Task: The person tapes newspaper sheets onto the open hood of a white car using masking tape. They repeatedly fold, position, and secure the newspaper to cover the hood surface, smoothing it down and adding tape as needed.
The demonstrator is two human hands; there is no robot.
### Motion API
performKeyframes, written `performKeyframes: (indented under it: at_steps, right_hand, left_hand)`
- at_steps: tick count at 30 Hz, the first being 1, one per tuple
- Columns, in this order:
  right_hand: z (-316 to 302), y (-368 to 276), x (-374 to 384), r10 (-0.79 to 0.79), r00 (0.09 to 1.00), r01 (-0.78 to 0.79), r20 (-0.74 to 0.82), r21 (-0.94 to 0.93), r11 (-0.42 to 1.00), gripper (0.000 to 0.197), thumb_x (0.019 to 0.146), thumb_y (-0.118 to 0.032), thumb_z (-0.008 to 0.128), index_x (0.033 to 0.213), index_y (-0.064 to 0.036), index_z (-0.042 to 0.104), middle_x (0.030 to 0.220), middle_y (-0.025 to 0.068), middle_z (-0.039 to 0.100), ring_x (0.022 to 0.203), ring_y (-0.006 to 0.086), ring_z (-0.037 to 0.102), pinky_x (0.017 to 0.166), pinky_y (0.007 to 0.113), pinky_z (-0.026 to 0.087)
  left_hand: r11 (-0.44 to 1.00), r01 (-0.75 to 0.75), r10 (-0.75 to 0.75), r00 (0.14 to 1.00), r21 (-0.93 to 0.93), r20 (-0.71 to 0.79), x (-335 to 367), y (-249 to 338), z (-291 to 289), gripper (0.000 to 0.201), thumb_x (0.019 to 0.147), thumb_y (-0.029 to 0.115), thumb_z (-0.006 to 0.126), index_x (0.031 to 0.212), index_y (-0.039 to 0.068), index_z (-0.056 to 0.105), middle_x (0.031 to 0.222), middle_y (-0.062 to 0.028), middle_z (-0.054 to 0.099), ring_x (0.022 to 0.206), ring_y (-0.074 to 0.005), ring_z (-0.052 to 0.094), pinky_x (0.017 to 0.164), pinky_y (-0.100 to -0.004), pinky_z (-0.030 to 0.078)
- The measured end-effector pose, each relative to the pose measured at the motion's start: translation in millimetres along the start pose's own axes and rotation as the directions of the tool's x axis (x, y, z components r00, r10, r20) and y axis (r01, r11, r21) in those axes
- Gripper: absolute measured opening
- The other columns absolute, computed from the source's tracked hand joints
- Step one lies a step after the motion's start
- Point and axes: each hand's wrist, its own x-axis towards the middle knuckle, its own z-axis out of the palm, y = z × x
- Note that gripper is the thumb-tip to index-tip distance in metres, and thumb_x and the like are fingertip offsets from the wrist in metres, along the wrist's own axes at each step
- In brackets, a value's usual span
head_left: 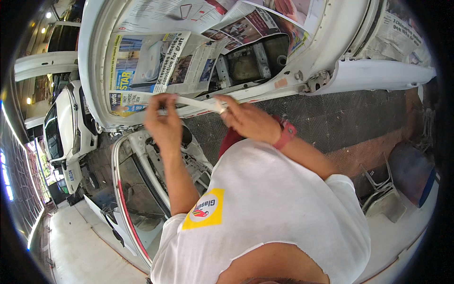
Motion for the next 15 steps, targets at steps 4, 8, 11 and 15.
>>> performKeyframes:
  at_steps: [4, 8, 11, 15]
  right_hand:
    - [-6, 54, -8, 0.045, 0.999, -0.044, 0.005, -0.088, 0.995, 0.034, 0.115, -0.03, 0.055, 0.144, -0.0121, 0.055, 0.076, 0.0192, 0.071, 0.069, 0.0388, 0.072, 0.066, 0.052, 0.056]
    - [11, 67, -19, 0.273, 0.949, -0.308, 0.161, 0.268, 0.913, 0.025, 0.116, -0.031, 0.055, 0.125, -0.0078, 0.061, 0.066, 0.0098, 0.066, 0.056, 0.0221, 0.067, 0.056, 0.039, 0.052]
    - [37, 93, -13, 0.352, 0.913, -0.403, 0.205, 0.584, 0.704, 0.021, 0.117, -0.028, 0.055, 0.113, -0.009, 0.062, 0.063, 0.0034, 0.062, 0.048, 0.0142, 0.059, 0.047, 0.033, 0.046]
    - [79, 163, -11, 0.708, 0.706, -0.296, -0.011, 0.904, 0.31, 0.01, 0.113, -0.02, 0.063, 0.11, -0.011, 0.063, 0.069, 0.0031, 0.058, 0.049, 0.014, 0.054, 0.044, 0.031, 0.04]
  left_hand:
    - [0.982, -0.065, 0.116, 0.949, 0.178, -0.294, 47, 4, -57, 0.008, 0.102, 0.006, 0.078, 0.1, 0.001, 0.073, 0.092, -0.006, 0.076, 0.087, -0.0157, 0.067, 0.087, -0.0317, 0.054]
    - [0.952, -0.116, 0.195, 0.944, 0.284, -0.267, 59, 12, -76, 0.014, 0.102, 0.011, 0.081, 0.099, 0.002, 0.072, 0.091, -0.0052, 0.076, 0.083, -0.016, 0.067, 0.087, -0.032, 0.055]
    - [0.961, -0.117, 0.207, 0.907, 0.252, -0.366, 62, 18, -77, 0.013, 0.1, 0.009, 0.082, 0.099, 0.001, 0.072, 0.09, -0.0058, 0.076, 0.082, -0.0168, 0.068, 0.086, -0.0321, 0.055]
    - [0.875, -0.267, 0.419, 0.836, 0.403, -0.356, 68, 23, -78, 0.01, 0.098, 0.0, 0.08, 0.098, 0.0, 0.071, 0.093, -0.008, 0.076, 0.086, -0.0185, 0.07, 0.087, -0.0341, 0.057]
